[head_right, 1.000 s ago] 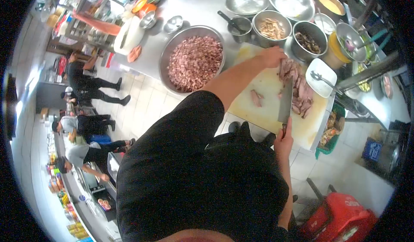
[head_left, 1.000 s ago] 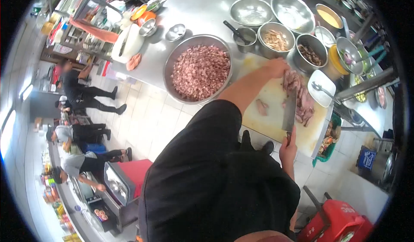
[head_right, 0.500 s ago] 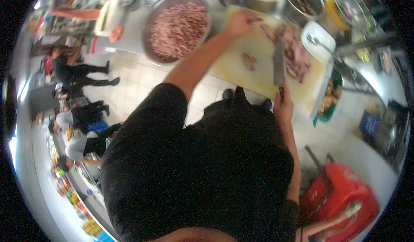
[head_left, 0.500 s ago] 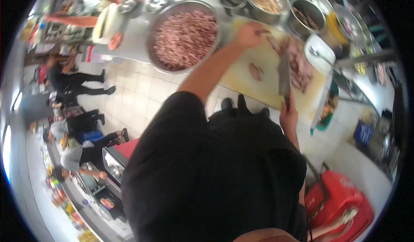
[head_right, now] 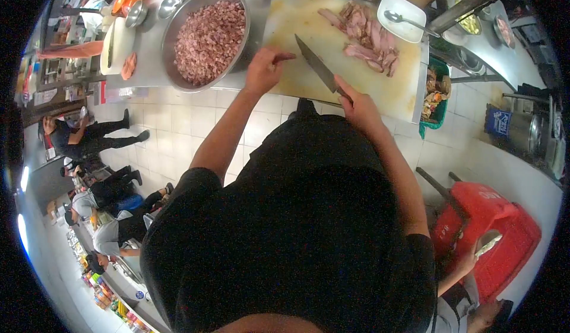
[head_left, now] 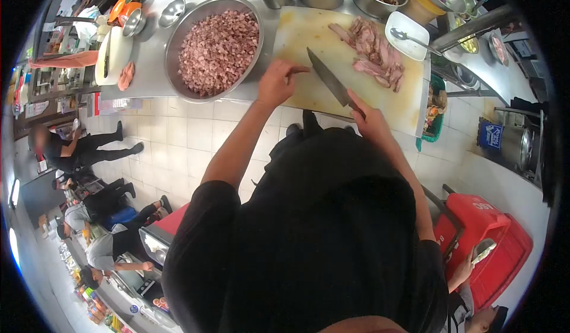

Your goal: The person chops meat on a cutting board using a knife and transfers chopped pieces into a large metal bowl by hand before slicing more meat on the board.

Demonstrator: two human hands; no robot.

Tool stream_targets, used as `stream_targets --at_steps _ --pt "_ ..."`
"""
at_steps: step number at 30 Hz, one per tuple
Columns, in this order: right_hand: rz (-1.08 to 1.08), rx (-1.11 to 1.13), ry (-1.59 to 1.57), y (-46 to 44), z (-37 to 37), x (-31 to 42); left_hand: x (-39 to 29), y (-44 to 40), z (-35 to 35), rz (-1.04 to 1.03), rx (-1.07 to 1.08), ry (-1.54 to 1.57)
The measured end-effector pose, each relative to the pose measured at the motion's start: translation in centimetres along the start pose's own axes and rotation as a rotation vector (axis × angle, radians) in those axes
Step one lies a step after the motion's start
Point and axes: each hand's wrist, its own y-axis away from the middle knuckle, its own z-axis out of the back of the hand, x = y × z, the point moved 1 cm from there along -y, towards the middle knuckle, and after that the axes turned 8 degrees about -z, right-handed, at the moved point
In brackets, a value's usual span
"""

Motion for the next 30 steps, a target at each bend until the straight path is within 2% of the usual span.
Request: stream_targets --at_steps 4,5,7,11,16,19,20,21,22,26,28,30 --pt "-0.067 0.019 0.008 -0.4 0.1 0.9 -1.0 -0.1 -1.9 -0.201 0.271 0.038" --pt "-0.098 0.036 0.022 -0.6 0.1 1.4 -0.9 0.1 -2.4 -0.208 0.206 0.039" --pt "-0.014 -0.023 0.012 -1.5 -0.9 1.3 -0.5 0.7 -3.3 -0.226 0.076 0.040" --pt "0.075 -0.043 0.171 -2.9 -1.0 3.0 -0.2 2.0 -3.4 -0.142 0.069 0.012" --pt "-0.007 0.139 0.499 -1.4 0.7 5.7 0.3 2.4 -3.8 -0.112 0.125 -0.062" --pt "-0.042 0.200 0.618 0.5 1.5 5.4 2.4 2.9 -6.1 -0.069 0.157 0.192" --pt "-0.111 0.240 0.613 0.7 1.9 5.3 3.2 4.2 -7.3 -0.079 0.179 -0.021" --pt "-0.171 0.285 0.606 0.2 1.6 5.6 2.8 4.4 -6.6 -0.086 0.114 -0.066" --pt "-0.108 0.282 0.577 -0.1 0.6 6.0 0.9 3.3 -4.9 -0.089 0.127 -0.132" --pt "-0.128 0.243 0.560 0.9 2.6 6.0 1.0 3.1 -5.5 -0.106 0.076 -0.043" --pt "-0.121 0.190 0.463 -0.3 0.1 3.5 1.1 3.2 -5.1 -0.130 0.052 -0.055" --pt "-0.007 0.090 0.341 -1.6 -2.6 1.6 1.3 3.0 -5.4 -0.156 0.018 -0.056"
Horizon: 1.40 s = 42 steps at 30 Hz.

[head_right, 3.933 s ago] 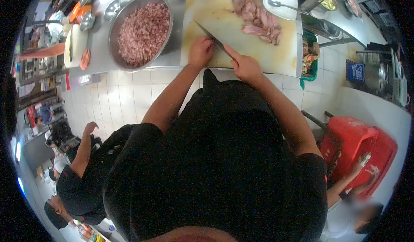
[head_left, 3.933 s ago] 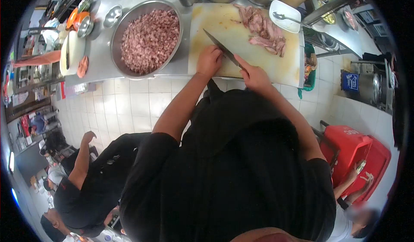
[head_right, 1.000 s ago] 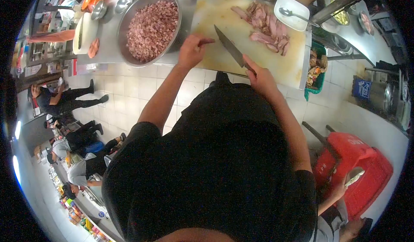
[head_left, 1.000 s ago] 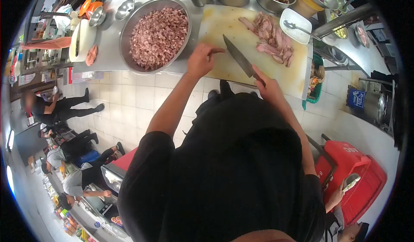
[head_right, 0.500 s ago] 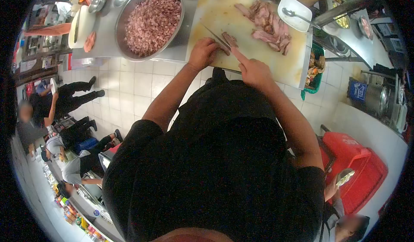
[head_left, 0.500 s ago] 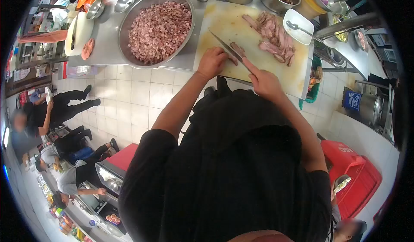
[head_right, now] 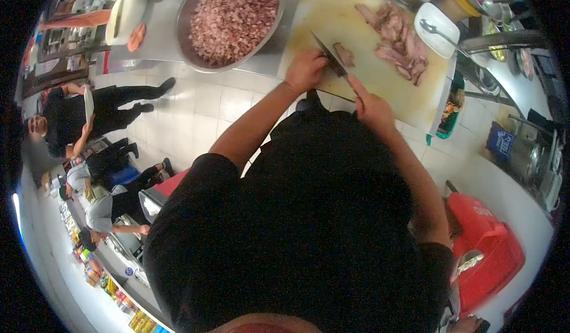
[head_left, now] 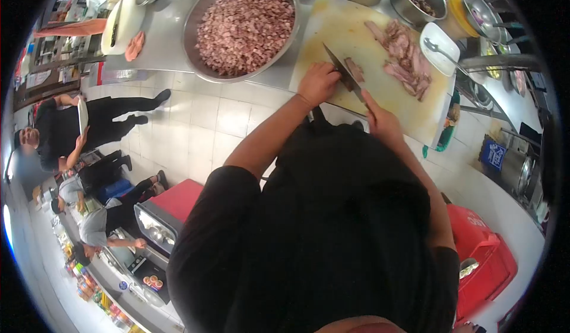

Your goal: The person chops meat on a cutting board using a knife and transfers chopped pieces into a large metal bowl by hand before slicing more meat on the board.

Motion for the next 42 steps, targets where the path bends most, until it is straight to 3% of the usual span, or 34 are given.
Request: stream_targets --at_steps 4,13,16,23,34,42 --pt "0.083 -0.123 -0.097 -0.7 0.7 0.9 -0.6 0.1 0.4 0.033 -0.010 0.008" --pt "0.092 -0.003 0.042 1.8 2.7 0.4 -0.6 0.1 0.4 -0.009 -0.032 -0.069" --pt "-0.052 0.039 0.040 -0.2 -0.4 0.1 -0.7 0.3 0.4 0.011 -0.016 -0.044" --pt "0.050 -0.141 -0.263 -0.1 0.6 0.4 -0.9 -0.7 0.6 0.065 0.034 0.020" --pt "-0.182 -0.247 -0.443 2.5 2.9 -1.6 0.0 -3.6 0.6 -0.118 0.101 0.053" --pt "-0.083 -0.381 -0.500 5.5 0.7 -4.2 0.6 -5.7 0.7 -0.242 0.322 0.087"
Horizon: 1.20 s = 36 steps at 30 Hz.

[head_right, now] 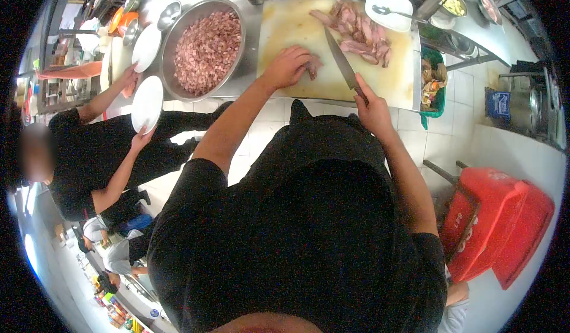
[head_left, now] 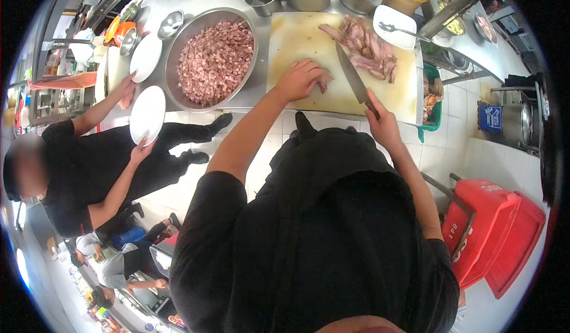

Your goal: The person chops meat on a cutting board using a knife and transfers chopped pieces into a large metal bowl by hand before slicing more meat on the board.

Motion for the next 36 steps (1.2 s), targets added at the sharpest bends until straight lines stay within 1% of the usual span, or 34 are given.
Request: stream_targets --at_steps 2,4,7,10,14,17,19,22,25,26,28,31,35,36 --pt "-0.009 -0.005 0.022 0.5 0.4 0.3 -0.9 -0.5 -0.2 0.040 0.019 -0.011" --pt "-0.015 -0.011 0.037 1.1 0.6 0.9 -1.9 -0.5 -1.2 0.092 -0.021 -0.039" --pt "-0.116 0.021 0.131 1.6 1.0 2.0 -3.4 -0.6 -2.3 0.193 -0.059 -0.069" --pt "-0.032 -0.015 0.134 1.9 1.0 2.2 -4.9 -0.3 -2.7 0.264 -0.113 -0.087" --pt "-0.040 -0.004 0.170 2.5 1.2 1.7 -6.1 0.0 -2.7 0.350 -0.128 -0.085" --pt "-0.081 0.023 0.182 2.9 0.9 0.5 -6.1 -0.2 -2.7 0.280 -0.293 -0.119" --pt "-0.117 0.057 0.210 2.8 0.5 0.7 -6.3 -0.7 -2.5 0.256 -0.289 -0.105" --pt "-0.017 0.032 0.243 2.0 0.1 1.0 -6.2 -1.1 -3.4 0.251 -0.243 -0.088" --pt "-0.058 0.079 0.268 1.5 0.2 2.1 -6.0 -1.3 -4.3 0.273 -0.187 -0.076" --pt "-0.026 0.071 0.287 1.3 0.3 2.5 -5.9 -1.3 -4.6 0.284 -0.170 -0.073" --pt "0.039 0.060 0.321 1.2 0.3 3.0 -6.1 -1.3 -4.8 0.273 -0.195 -0.066" --pt "0.078 0.079 0.402 0.9 -0.1 3.1 -6.1 -1.5 -4.8 0.260 -0.205 -0.046" --pt "0.045 0.154 0.526 1.1 0.3 4.0 -6.0 -1.6 -4.7 0.203 -0.250 -0.038" --pt "0.029 0.169 0.567 1.2 0.6 4.6 -5.8 -1.6 -4.7 0.213 -0.222 -0.045"
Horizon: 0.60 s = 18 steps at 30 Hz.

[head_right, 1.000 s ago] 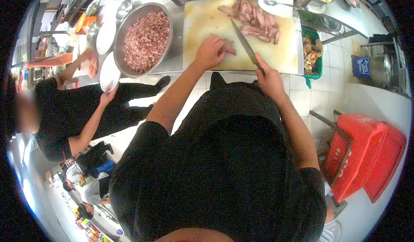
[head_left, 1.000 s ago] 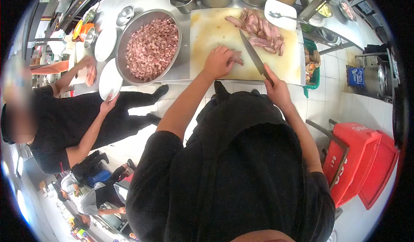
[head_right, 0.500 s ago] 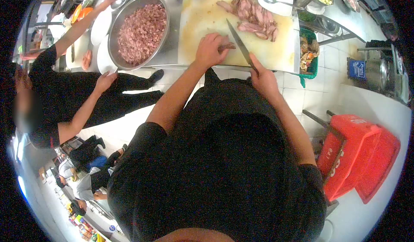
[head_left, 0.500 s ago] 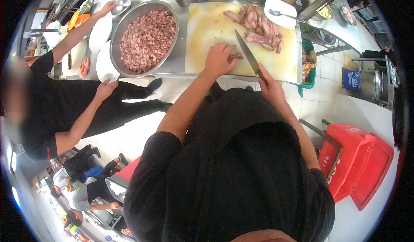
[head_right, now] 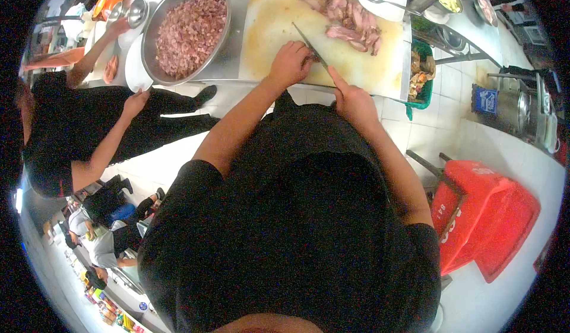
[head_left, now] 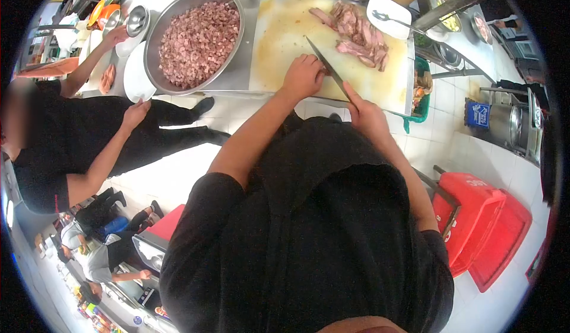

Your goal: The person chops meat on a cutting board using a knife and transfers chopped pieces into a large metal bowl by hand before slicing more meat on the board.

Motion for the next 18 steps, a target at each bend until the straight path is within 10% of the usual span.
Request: stream_targets --at_steps 18 --pt "-0.041 0.049 -0.042 -1.1 0.9 0.8 -0.2 0.2 0.0 0.067 0.006 0.071"
